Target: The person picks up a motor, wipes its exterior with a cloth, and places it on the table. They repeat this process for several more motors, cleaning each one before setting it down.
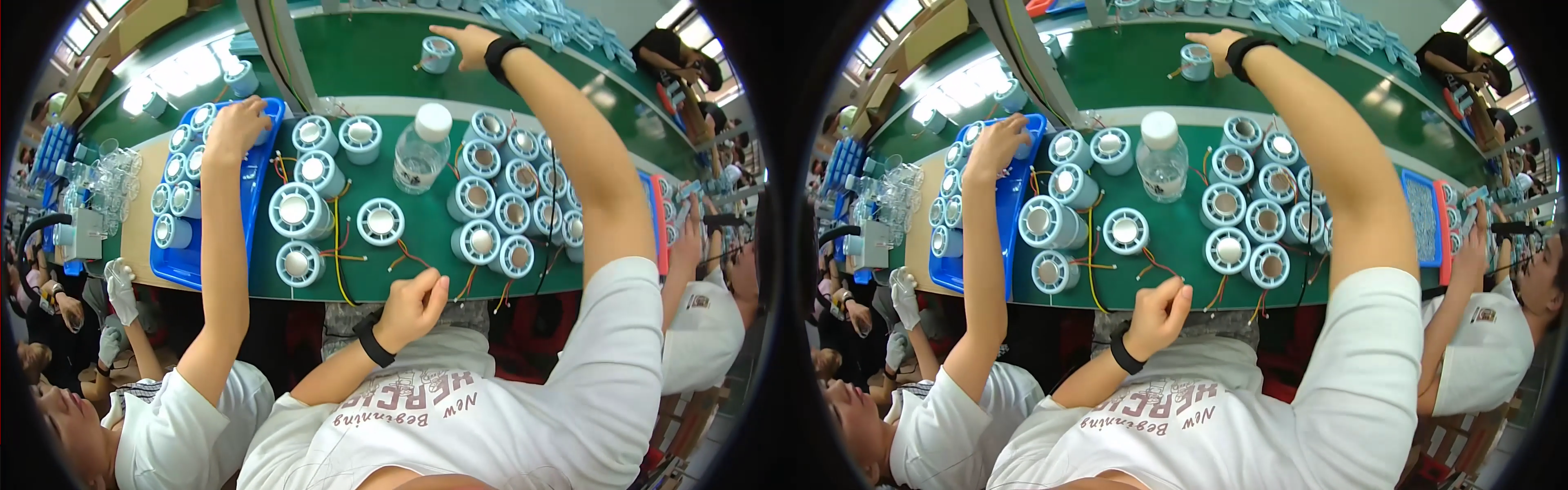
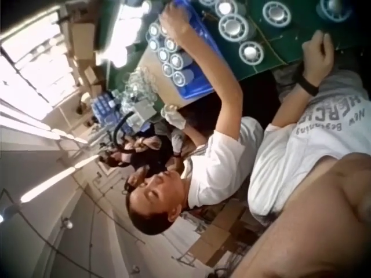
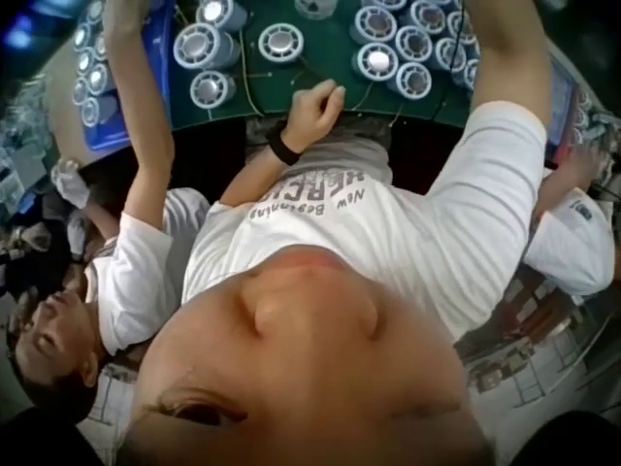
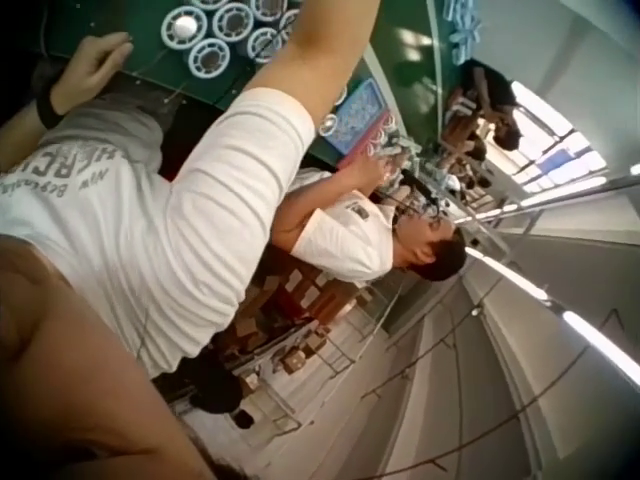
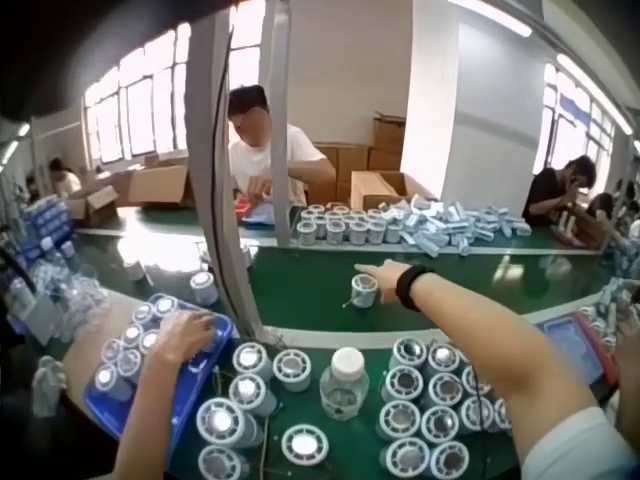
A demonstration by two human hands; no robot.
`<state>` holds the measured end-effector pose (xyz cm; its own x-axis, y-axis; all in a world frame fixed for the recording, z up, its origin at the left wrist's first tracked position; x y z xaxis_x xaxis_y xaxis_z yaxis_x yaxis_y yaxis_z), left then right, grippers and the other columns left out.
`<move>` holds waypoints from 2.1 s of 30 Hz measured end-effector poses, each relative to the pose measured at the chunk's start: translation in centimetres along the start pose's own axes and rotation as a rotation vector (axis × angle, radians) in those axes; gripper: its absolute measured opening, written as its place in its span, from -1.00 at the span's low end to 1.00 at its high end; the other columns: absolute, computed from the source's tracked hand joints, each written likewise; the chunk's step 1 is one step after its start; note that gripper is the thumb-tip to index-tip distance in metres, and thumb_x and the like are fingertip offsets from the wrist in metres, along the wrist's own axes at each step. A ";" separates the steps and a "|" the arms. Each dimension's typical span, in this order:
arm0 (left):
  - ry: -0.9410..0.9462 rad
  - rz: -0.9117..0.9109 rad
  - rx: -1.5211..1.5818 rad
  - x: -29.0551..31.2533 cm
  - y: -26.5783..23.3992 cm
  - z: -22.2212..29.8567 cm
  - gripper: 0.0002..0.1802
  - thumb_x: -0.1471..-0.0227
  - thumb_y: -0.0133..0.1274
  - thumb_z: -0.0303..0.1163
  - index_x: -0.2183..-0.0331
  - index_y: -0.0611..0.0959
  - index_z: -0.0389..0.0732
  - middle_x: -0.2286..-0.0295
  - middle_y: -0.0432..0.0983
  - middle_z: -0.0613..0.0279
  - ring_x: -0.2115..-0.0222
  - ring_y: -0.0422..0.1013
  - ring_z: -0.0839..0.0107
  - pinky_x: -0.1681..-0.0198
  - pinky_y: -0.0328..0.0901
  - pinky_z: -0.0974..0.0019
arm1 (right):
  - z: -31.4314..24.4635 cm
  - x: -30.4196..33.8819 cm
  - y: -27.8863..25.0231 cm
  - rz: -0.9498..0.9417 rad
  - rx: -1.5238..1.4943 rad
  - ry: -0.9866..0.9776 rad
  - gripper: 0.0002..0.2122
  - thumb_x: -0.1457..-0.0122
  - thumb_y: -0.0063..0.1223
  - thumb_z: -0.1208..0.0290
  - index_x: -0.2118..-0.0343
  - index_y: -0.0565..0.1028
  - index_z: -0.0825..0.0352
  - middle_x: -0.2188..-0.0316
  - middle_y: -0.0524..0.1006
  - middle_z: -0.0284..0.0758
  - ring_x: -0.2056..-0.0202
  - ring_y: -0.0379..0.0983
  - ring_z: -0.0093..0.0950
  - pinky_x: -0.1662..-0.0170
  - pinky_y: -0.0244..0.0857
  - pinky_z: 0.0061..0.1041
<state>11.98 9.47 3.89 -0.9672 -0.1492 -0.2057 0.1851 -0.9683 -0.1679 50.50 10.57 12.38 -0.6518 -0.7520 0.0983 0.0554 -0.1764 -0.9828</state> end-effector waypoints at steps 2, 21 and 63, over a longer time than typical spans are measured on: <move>0.035 -0.011 0.019 0.0 -0.2 0.4 -0.67 -0.13 0.00 -0.47 0.62 0.31 -0.27 0.79 0.18 0.15 0.82 0.16 0.27 0.72 0.02 0.26 | 1.1 -2.2 1.6 0.021 -0.006 -0.027 -0.25 0.17 0.30 0.55 -0.18 0.29 0.03 0.19 0.55 -0.12 0.18 0.50 -0.15 0.07 0.40 -0.25; 0.628 0.068 -0.115 1.8 -2.2 10.1 -0.38 0.20 0.30 -0.62 0.02 0.48 -0.34 0.06 0.41 -0.15 0.11 0.45 0.11 0.13 0.41 0.25 | -7.3 23.3 -9.9 0.151 -0.772 -0.201 -0.39 0.12 0.38 0.32 -0.07 0.44 0.23 0.13 0.44 -0.35 0.26 0.32 -0.63 0.19 0.24 -0.65; 0.070 -0.008 -0.374 0.0 -3.7 7.0 -0.49 0.05 0.25 -0.38 0.02 0.55 -0.24 0.25 0.53 0.06 0.33 0.47 0.18 0.26 0.40 0.27 | -11.3 38.3 1.1 0.160 -1.186 0.217 -0.31 0.09 0.38 0.17 -0.07 0.34 0.42 0.19 0.48 -0.27 0.24 0.44 -0.53 0.20 0.34 -0.58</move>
<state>10.09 11.63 11.31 -0.9572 -0.1151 -0.2656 0.2403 -0.8274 -0.5076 17.06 -11.27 13.28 -0.8201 -0.5704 0.0460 -0.5055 0.6843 -0.5256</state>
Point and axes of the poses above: each hand's wrist, its own x-axis away from the middle knuckle, its own y-axis out of the palm, z = x × y, the point moved 7 cm from there along -x, towards the middle knuckle
